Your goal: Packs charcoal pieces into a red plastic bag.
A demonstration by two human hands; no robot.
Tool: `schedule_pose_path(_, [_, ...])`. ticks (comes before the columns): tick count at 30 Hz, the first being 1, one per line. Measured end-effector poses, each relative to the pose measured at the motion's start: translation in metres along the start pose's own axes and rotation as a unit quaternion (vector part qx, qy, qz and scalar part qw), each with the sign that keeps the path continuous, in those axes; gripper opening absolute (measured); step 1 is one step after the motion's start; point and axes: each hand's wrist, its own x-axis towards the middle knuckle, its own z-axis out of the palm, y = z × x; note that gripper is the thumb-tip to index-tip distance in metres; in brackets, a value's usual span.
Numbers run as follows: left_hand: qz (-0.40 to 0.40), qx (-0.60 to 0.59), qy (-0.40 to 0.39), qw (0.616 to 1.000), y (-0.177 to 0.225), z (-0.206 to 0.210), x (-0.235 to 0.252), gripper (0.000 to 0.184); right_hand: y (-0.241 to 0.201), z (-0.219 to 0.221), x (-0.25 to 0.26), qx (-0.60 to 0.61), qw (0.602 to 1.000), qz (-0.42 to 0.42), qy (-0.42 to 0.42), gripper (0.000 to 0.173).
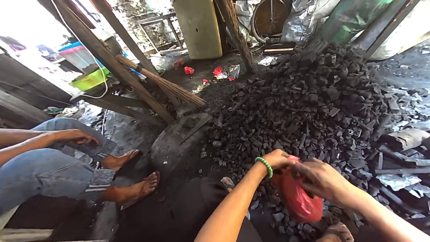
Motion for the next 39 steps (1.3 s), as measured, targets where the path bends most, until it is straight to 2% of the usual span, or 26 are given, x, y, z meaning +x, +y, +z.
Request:
schedule_pose_path(2, [0.042, -0.192, -0.005, 0.981, 0.002, 0.001, -0.002, 0.015, -0.001, -0.022, 0.019, 0.044, 0.995, 0.084, 0.018, 0.023])
schedule_pose_path(4, [0.037, -0.265, -0.010, 0.964, 0.003, -0.005, -0.007, 0.010, 0.011, -0.046, 0.033, 0.011, 0.988, 0.147, 0.037, 0.024])
schedule_pose_path(6, [0.033, -0.291, -0.044, 0.955, 0.004, -0.005, -0.014, 0.012, 0.027, -0.061, 0.039, -0.062, 0.981, 0.172, 0.062, 0.028])
schedule_pose_path(8, [0.041, -0.297, -0.091, 0.950, 0.009, 0.006, -0.021, 0.025, 0.044, -0.068, 0.039, -0.110, 0.972, 0.189, 0.085, 0.030])
schedule_pose_path(9, [0.042, -0.269, -0.102, 0.957, 0.014, 0.011, -0.025, 0.027, 0.051, -0.067, 0.038, -0.123, 0.969, 0.191, 0.095, 0.032])
schedule_pose_path(11, [0.074, -0.176, -0.065, 0.980, 0.020, 0.016, -0.032, 0.021, 0.063, -0.059, 0.032, -0.110, 0.967, 0.200, 0.112, 0.034])
schedule_pose_path(13, [0.099, -0.132, -0.001, 0.986, 0.020, 0.017, -0.032, 0.031, 0.068, -0.045, 0.025, -0.027, 0.961, 0.235, 0.146, 0.032])
schedule_pose_path(15, [0.123, -0.168, 0.068, 0.976, 0.018, 0.020, -0.030, 0.027, 0.061, -0.028, 0.017, 0.127, 0.936, 0.275, 0.181, 0.023])
schedule_pose_path(16, [0.132, -0.179, 0.085, 0.971, 0.019, 0.019, -0.031, 0.025, 0.055, -0.018, 0.013, 0.210, 0.915, 0.285, 0.193, 0.025])
schedule_pose_path(18, [0.144, -0.171, 0.085, 0.971, 0.022, 0.016, -0.034, 0.025, 0.046, -0.002, 0.003, 0.332, 0.874, 0.281, 0.217, 0.041])
schedule_pose_path(20, [0.167, -0.128, 0.061, 0.976, 0.024, 0.016, -0.035, 0.028, 0.050, 0.005, -0.009, 0.399, 0.855, 0.255, 0.211, 0.056])
schedule_pose_path(23, [0.224, 0.039, 0.053, 0.972, 0.026, 0.020, -0.028, 0.032, 0.065, 0.010, -0.022, 0.456, 0.836, 0.249, 0.179, 0.064])
schedule_pose_path(26, [0.266, 0.231, 0.119, 0.928, 0.031, 0.027, -0.029, 0.030, 0.062, 0.009, -0.024, 0.486, 0.808, 0.292, 0.157, 0.070])
schedule_pose_path(28, [0.318, 0.311, 0.210, 0.871, 0.028, 0.037, -0.026, 0.033, 0.056, 0.009, -0.018, 0.498, 0.783, 0.336, 0.160, 0.070])
schedule_pose_path(30, [0.405, 0.372, 0.307, 0.777, 0.016, 0.044, -0.014, 0.029, 0.055, 0.011, -0.014, 0.496, 0.766, 0.374, 0.162, 0.061])
schedule_pose_path(31, [0.426, 0.391, 0.326, 0.748, 0.012, 0.045, -0.009, 0.024, 0.055, 0.012, -0.012, 0.488, 0.766, 0.388, 0.159, 0.055])
schedule_pose_path(32, [0.422, 0.402, 0.325, 0.745, 0.010, 0.045, -0.008, 0.020, 0.056, 0.014, -0.010, 0.485, 0.768, 0.387, 0.157, 0.046])
schedule_pose_path(33, [0.380, 0.398, 0.296, 0.781, 0.013, 0.046, -0.013, 0.020, 0.058, 0.016, -0.010, 0.487, 0.777, 0.370, 0.152, 0.030])
schedule_pose_path(34, [0.305, 0.365, 0.240, 0.846, 0.021, 0.046, -0.021, 0.024, 0.061, 0.018, -0.011, 0.484, 0.789, 0.350, 0.142, 0.021])
schedule_pose_path(35, [0.215, 0.305, 0.167, 0.913, 0.031, 0.042, -0.027, 0.031, 0.062, 0.019, -0.011, 0.472, 0.807, 0.330, 0.130, 0.029])
schedule_pose_path(36, [0.134, 0.225, 0.107, 0.959, 0.039, 0.037, -0.030, 0.037, 0.059, 0.020, -0.011, 0.449, 0.828, 0.314, 0.120, 0.035])
schedule_pose_path(37, [0.076, 0.131, 0.068, 0.986, 0.041, 0.032, -0.031, 0.041, 0.055, 0.020, -0.011, 0.420, 0.848, 0.303, 0.116, 0.036])
schedule_pose_path(39, [0.020, -0.062, 0.042, 0.997, 0.039, 0.031, -0.033, 0.040, 0.042, 0.021, -0.008, 0.368, 0.868, 0.300, 0.144, 0.031])
